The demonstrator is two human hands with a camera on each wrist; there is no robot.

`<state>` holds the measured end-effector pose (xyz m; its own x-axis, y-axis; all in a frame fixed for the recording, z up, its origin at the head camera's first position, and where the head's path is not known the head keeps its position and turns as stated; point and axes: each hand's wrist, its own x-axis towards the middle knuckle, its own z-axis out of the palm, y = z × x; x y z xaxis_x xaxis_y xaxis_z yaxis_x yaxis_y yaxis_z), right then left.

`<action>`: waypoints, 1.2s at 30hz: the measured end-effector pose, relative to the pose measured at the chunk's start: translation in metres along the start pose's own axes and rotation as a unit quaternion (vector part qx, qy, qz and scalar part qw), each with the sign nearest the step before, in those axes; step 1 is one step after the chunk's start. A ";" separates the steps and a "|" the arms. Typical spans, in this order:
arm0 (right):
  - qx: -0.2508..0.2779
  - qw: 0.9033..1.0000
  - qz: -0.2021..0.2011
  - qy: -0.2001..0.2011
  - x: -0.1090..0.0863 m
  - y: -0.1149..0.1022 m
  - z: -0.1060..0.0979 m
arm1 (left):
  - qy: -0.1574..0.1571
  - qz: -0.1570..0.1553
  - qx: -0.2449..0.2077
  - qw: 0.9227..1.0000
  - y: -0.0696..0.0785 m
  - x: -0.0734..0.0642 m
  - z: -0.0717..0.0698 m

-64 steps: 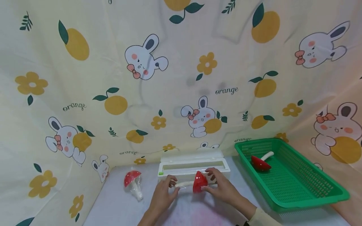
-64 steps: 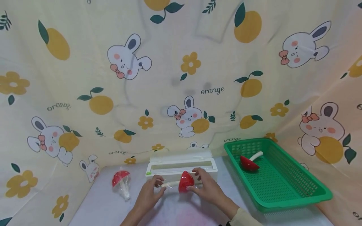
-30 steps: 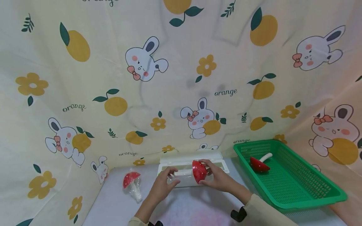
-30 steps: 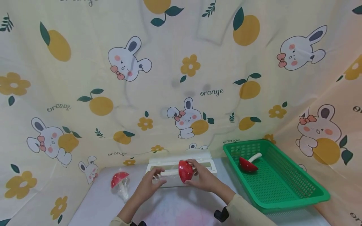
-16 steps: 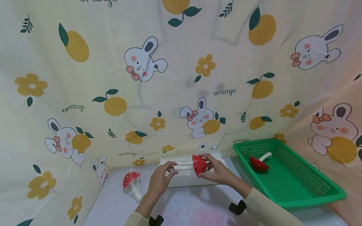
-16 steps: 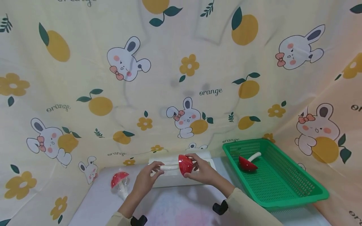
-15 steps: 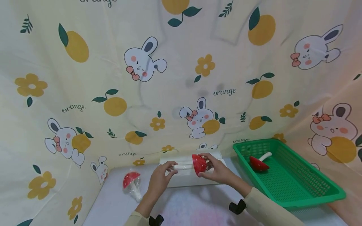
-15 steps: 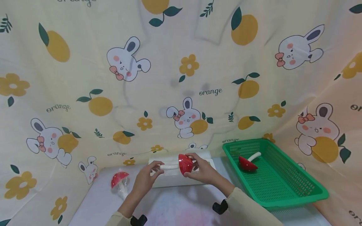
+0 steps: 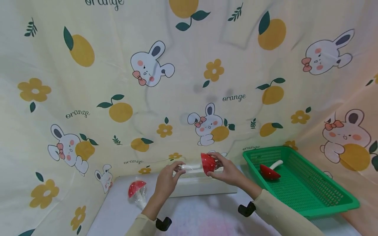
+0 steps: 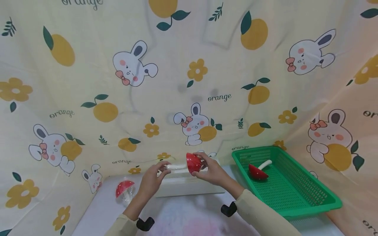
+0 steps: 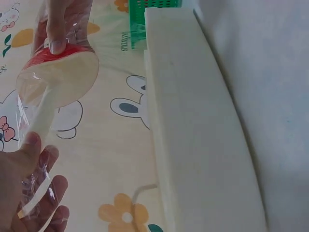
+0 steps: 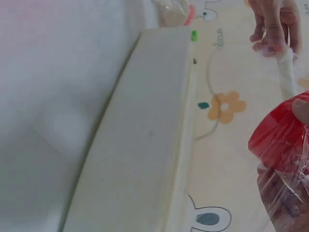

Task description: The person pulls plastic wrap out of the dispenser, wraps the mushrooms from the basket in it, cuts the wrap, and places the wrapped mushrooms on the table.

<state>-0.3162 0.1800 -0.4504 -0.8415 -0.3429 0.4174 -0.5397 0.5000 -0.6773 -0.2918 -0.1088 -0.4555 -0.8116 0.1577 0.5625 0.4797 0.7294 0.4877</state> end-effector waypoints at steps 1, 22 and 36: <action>0.003 1.000 -0.003 0.001 0.001 0.000 -0.001 | 0.002 0.001 -0.001 1.000 0.001 0.001 -0.001; -0.003 0.998 -0.051 0.044 0.024 -0.011 -0.016 | 0.029 0.013 -0.014 0.999 0.015 0.024 -0.016; -0.007 0.997 -0.050 0.065 0.030 -0.024 -0.027 | 0.036 0.010 -0.026 0.999 0.020 0.039 -0.021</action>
<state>-0.3294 0.1786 -0.4052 -0.7784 -0.2864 0.5587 -0.6213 0.4789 -0.6202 -0.3068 -0.1019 -0.4101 -0.7760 0.1228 0.6187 0.5142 0.6912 0.5077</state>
